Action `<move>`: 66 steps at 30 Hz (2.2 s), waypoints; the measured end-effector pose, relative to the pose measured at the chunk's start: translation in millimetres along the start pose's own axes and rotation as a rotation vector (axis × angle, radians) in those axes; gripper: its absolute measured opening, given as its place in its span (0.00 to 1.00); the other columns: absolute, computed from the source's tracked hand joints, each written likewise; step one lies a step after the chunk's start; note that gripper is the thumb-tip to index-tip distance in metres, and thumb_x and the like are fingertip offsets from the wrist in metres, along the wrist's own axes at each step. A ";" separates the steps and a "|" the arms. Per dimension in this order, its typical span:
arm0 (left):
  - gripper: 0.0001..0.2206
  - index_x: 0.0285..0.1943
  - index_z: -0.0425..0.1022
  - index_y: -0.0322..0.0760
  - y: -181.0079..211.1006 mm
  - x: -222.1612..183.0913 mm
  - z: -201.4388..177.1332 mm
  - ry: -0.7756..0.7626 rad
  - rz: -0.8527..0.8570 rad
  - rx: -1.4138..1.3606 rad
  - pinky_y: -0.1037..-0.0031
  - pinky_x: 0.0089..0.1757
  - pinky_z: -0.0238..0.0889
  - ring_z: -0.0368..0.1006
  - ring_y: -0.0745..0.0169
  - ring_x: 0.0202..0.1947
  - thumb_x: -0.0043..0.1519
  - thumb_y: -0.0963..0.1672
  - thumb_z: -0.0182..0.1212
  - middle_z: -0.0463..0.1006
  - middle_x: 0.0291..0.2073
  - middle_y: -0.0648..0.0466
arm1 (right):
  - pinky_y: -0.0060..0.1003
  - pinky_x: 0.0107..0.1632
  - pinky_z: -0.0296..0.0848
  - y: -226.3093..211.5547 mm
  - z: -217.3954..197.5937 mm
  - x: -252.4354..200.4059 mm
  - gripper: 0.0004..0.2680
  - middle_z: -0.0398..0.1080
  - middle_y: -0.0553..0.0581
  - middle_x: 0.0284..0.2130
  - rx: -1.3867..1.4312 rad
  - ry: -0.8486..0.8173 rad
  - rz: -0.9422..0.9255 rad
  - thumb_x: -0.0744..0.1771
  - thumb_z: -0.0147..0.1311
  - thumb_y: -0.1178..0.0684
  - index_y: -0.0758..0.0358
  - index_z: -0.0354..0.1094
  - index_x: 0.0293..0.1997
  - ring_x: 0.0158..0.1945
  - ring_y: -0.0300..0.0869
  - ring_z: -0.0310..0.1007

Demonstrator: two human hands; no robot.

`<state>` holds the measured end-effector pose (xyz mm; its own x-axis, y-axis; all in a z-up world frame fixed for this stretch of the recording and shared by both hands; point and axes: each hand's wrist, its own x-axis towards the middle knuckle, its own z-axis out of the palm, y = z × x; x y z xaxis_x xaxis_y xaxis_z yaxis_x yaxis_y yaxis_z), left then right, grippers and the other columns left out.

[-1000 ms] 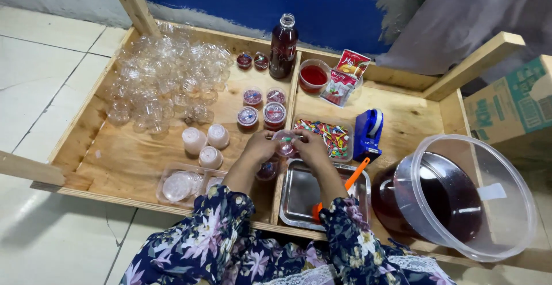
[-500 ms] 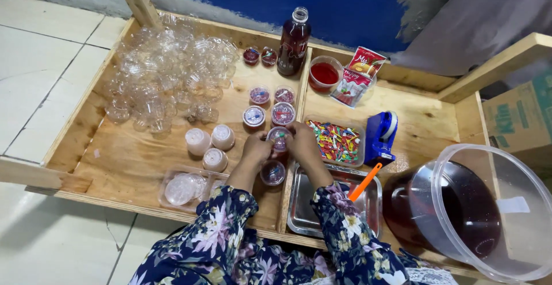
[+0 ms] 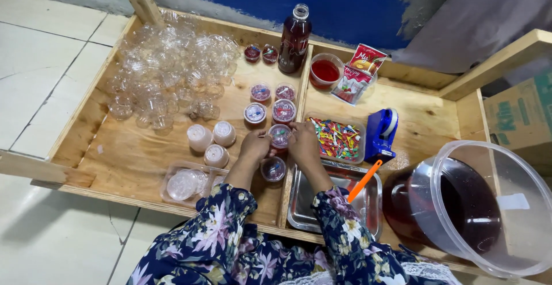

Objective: The person prepares a beverage by ladling dark liquid from a large container into smaller cups, adds colorful toppings from a tray, and seals the cups using a manual sealing machine.

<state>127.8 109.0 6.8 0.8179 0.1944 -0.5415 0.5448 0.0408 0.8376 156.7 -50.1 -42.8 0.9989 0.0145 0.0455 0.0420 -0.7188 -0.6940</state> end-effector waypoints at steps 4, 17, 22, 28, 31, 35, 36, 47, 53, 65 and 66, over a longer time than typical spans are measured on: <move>0.22 0.63 0.72 0.30 -3.9 10.8 -15.9 0.032 0.035 0.125 0.63 0.27 0.80 0.81 0.54 0.22 0.59 0.43 0.60 0.82 0.32 0.44 | 0.51 0.55 0.75 -26.8 -24.7 -24.9 0.13 0.67 0.64 0.45 0.067 0.090 0.022 0.64 0.54 0.58 0.57 0.74 0.53 0.53 0.64 0.73; 0.16 0.52 0.79 0.29 21.2 -52.7 -96.8 -0.003 0.120 0.355 0.71 0.27 0.79 0.81 0.53 0.27 0.57 0.43 0.59 0.81 0.34 0.41 | 0.39 0.47 0.79 -108.7 11.1 -79.4 0.09 0.74 0.55 0.39 0.168 -0.002 -0.096 0.64 0.57 0.54 0.47 0.79 0.47 0.44 0.51 0.79; 0.15 0.48 0.82 0.35 13.2 -44.0 -140.0 0.133 0.102 0.398 0.71 0.31 0.79 0.81 0.53 0.31 0.56 0.45 0.60 0.81 0.33 0.43 | 0.39 0.45 0.79 -112.2 53.3 -82.4 0.08 0.74 0.54 0.36 0.189 -0.065 -0.110 0.64 0.58 0.54 0.48 0.79 0.45 0.39 0.48 0.80; 0.18 0.49 0.84 0.43 -38.0 26.2 -169.0 0.246 0.122 0.487 0.56 0.55 0.68 0.74 0.39 0.56 0.56 0.49 0.53 0.82 0.46 0.44 | 0.38 0.44 0.79 -109.6 87.7 -72.9 0.08 0.75 0.54 0.37 0.183 -0.149 -0.041 0.64 0.57 0.52 0.47 0.80 0.45 0.40 0.46 0.81; 0.24 0.55 0.80 0.33 -63.5 77.1 -171.7 0.275 0.064 0.449 0.54 0.60 0.62 0.70 0.41 0.62 0.57 0.52 0.52 0.80 0.53 0.40 | 0.40 0.48 0.78 -117.1 97.4 -67.0 0.09 0.77 0.57 0.40 0.231 -0.176 0.108 0.64 0.55 0.56 0.52 0.79 0.47 0.43 0.47 0.81; 0.31 0.62 0.75 0.26 -67.5 84.1 -170.5 0.255 -0.034 0.424 0.55 0.62 0.59 0.66 0.42 0.65 0.59 0.54 0.50 0.76 0.59 0.38 | 0.42 0.52 0.78 -114.8 112.3 -55.0 0.10 0.78 0.54 0.43 0.180 -0.193 0.256 0.64 0.55 0.54 0.48 0.79 0.47 0.49 0.47 0.80; 0.31 0.62 0.74 0.25 -70.1 85.2 -169.0 0.242 -0.062 0.428 0.55 0.62 0.58 0.65 0.43 0.66 0.59 0.54 0.49 0.75 0.60 0.38 | 0.42 0.53 0.78 -111.2 116.9 -53.0 0.11 0.78 0.53 0.44 0.188 -0.198 0.322 0.64 0.54 0.54 0.47 0.79 0.48 0.50 0.46 0.79; 0.33 0.65 0.72 0.27 -58.8 71.6 -154.2 0.151 -0.144 0.472 0.61 0.63 0.57 0.63 0.49 0.68 0.59 0.56 0.46 0.73 0.64 0.43 | 0.40 0.60 0.73 -74.0 162.4 -32.5 0.13 0.79 0.46 0.46 0.135 -0.308 0.355 0.62 0.59 0.52 0.39 0.79 0.50 0.58 0.43 0.75; 0.34 0.66 0.70 0.25 -55.6 67.2 -155.4 0.138 -0.120 0.549 0.60 0.63 0.57 0.63 0.46 0.69 0.61 0.55 0.45 0.72 0.64 0.41 | 0.38 0.47 0.79 -82.6 154.8 -38.6 0.13 0.80 0.53 0.40 0.349 -0.251 0.387 0.61 0.59 0.56 0.48 0.80 0.47 0.46 0.45 0.80; 0.29 0.62 0.74 0.26 -36.6 45.1 -153.7 0.122 0.006 0.688 0.51 0.62 0.59 0.63 0.38 0.67 0.61 0.52 0.44 0.73 0.62 0.36 | 0.42 0.35 0.85 -116.6 121.3 -44.5 0.11 0.79 0.62 0.37 0.520 -0.182 0.411 0.60 0.60 0.59 0.56 0.81 0.45 0.37 0.49 0.81; 0.27 0.60 0.77 0.32 -38.7 48.6 -157.3 0.150 -0.003 0.679 0.52 0.59 0.63 0.65 0.38 0.66 0.59 0.52 0.46 0.74 0.60 0.37 | 0.43 0.33 0.85 -118.4 120.7 -43.7 0.11 0.78 0.64 0.36 0.570 -0.173 0.438 0.60 0.60 0.61 0.59 0.80 0.44 0.34 0.50 0.81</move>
<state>117.4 271.1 -40.6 0.8085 0.3310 -0.4866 0.5822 -0.5709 0.5789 110.8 118.3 -49.4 0.9143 -0.0475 -0.4023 -0.4029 -0.2119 -0.8904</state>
